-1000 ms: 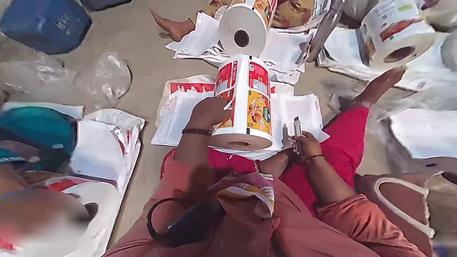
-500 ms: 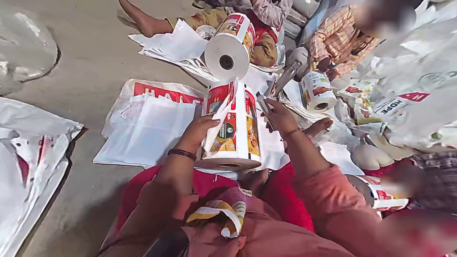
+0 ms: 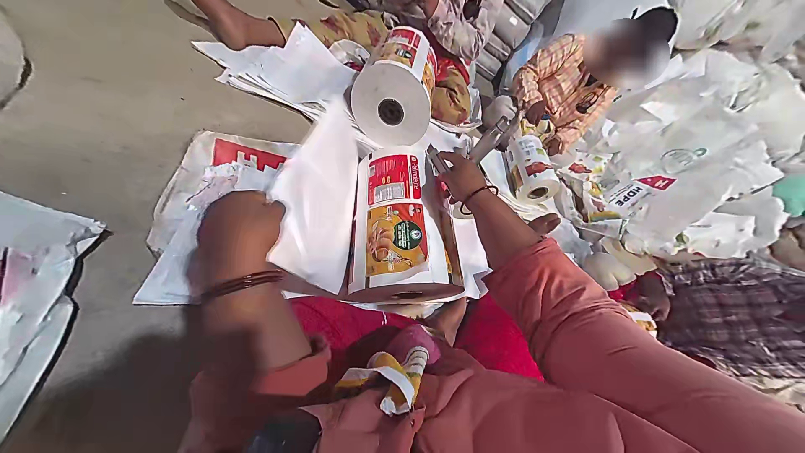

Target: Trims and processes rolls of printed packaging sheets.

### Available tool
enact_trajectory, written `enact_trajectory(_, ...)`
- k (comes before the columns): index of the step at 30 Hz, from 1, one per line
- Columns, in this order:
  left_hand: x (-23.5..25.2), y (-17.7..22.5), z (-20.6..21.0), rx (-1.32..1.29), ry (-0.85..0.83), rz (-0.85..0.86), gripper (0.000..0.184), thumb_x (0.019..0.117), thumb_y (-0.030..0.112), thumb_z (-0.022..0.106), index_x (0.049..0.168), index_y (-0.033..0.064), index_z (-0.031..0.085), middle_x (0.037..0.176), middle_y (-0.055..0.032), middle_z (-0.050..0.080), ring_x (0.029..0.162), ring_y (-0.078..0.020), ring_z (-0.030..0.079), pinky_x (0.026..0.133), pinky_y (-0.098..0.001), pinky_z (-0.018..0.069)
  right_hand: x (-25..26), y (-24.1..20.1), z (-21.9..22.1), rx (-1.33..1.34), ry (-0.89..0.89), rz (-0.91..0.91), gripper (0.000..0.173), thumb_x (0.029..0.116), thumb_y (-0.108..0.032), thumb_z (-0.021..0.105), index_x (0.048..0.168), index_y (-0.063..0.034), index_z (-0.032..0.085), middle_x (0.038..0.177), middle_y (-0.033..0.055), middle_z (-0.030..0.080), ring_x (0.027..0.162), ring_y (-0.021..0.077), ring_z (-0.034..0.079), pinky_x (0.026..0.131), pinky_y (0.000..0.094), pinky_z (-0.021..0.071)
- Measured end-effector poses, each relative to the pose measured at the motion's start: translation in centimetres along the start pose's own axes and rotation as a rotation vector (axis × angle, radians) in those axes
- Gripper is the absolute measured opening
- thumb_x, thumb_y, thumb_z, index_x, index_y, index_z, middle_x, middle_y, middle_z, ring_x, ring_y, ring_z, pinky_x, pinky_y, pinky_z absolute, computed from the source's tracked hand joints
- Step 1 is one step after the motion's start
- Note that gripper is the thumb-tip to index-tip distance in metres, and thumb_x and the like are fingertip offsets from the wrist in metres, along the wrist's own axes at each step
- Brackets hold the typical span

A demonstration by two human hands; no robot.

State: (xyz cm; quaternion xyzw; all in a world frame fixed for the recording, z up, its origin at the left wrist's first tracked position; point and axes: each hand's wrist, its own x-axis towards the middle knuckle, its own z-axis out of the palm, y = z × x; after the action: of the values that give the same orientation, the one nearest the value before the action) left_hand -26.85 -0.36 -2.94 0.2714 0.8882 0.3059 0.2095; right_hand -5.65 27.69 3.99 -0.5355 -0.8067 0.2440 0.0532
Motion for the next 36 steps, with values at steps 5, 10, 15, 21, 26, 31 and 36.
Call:
enact_trajectory(5,0.2,-1.9,-0.4,-0.129,0.377,-0.140,0.072,0.0924,0.039,0.068,0.150,0.0033,0.044,0.161,-0.0369,0.023,0.146,-0.0597,0.024,0.109,-0.0795,0.0261,0.3,0.7,-0.7,0.010,0.022,0.004,0.058,0.1007,-0.014,0.060,0.155,-0.0242,0.044,0.120,0.0170,0.068,0.075,0.0267,0.070,0.063,0.0446,0.0597)
enact_trajectory(10,-1.7,4.6,4.1,-0.393,0.038,0.582,0.076,0.0960,0.034,0.071,0.156,0.0029,0.037,0.163,-0.0226,0.033,0.152,-0.0392,0.029,0.123,-0.0565,0.0254,0.1,-0.2,-0.8,-0.058,-0.014,-0.046,0.058,0.1004,-0.012,0.060,0.156,-0.0229,0.045,0.116,0.0184,0.069,0.069,0.0252,0.069,0.059,0.0432,0.0592)
enact_trajectory(15,-3.4,7.1,10.3,0.008,-0.336,0.842,0.101,0.0823,0.053,0.081,0.161,0.0120,0.032,0.168,-0.0147,0.026,0.156,-0.0397,0.019,0.122,-0.0632,0.0236,0.2,-1.0,-0.6,-0.141,-0.044,-0.038,0.057,0.1003,-0.012,0.058,0.155,-0.0232,0.047,0.114,0.0186,0.069,0.072,0.0265,0.069,0.061,0.0436,0.0588)
enact_trajectory(21,-3.8,7.8,10.7,0.141,-0.408,0.798,0.103,0.0823,0.066,0.074,0.162,0.0170,0.031,0.173,-0.0082,0.014,0.159,-0.0349,0.009,0.123,-0.0645,0.0180,0.3,-1.1,-0.7,-0.129,-0.034,-0.050,0.057,0.0987,-0.009,0.057,0.154,-0.0207,0.048,0.115,0.0185,0.069,0.074,0.0260,0.070,0.063,0.0438,0.0590)
enact_trajectory(26,-3.8,7.7,10.6,0.134,-0.410,0.803,0.104,0.0821,0.065,0.075,0.163,0.0180,0.029,0.172,-0.0074,0.015,0.159,-0.0355,0.008,0.122,-0.0659,0.0187,0.4,-1.2,-0.5,-0.167,-0.032,-0.049,0.059,0.0977,-0.010,0.059,0.154,-0.0217,0.049,0.118,0.0176,0.069,0.075,0.0267,0.070,0.064,0.0452,0.0593)
enact_trajectory(31,-3.8,7.7,10.3,0.131,-0.422,0.802,0.102,0.0821,0.064,0.075,0.162,0.0184,0.032,0.172,-0.0076,0.016,0.159,-0.0347,0.009,0.122,-0.0655,0.0184,0.6,-1.3,-0.9,-0.184,-0.044,-0.060,0.058,0.0965,-0.010,0.059,0.153,-0.0208,0.051,0.114,0.0169,0.070,0.071,0.0254,0.068,0.062,0.0446,0.0585)
enact_trajectory(36,-3.3,7.8,10.2,0.120,-0.462,0.812,0.103,0.0836,0.062,0.076,0.163,0.0175,0.028,0.173,-0.0092,0.013,0.159,-0.0374,0.008,0.121,-0.0683,0.0175,0.5,-2.1,-1.9,-0.265,-0.120,-0.084,0.050,0.1008,-0.012,0.056,0.150,-0.0179,0.053,0.105,0.0158,0.071,0.065,0.0233,0.065,0.059,0.0419,0.0565)
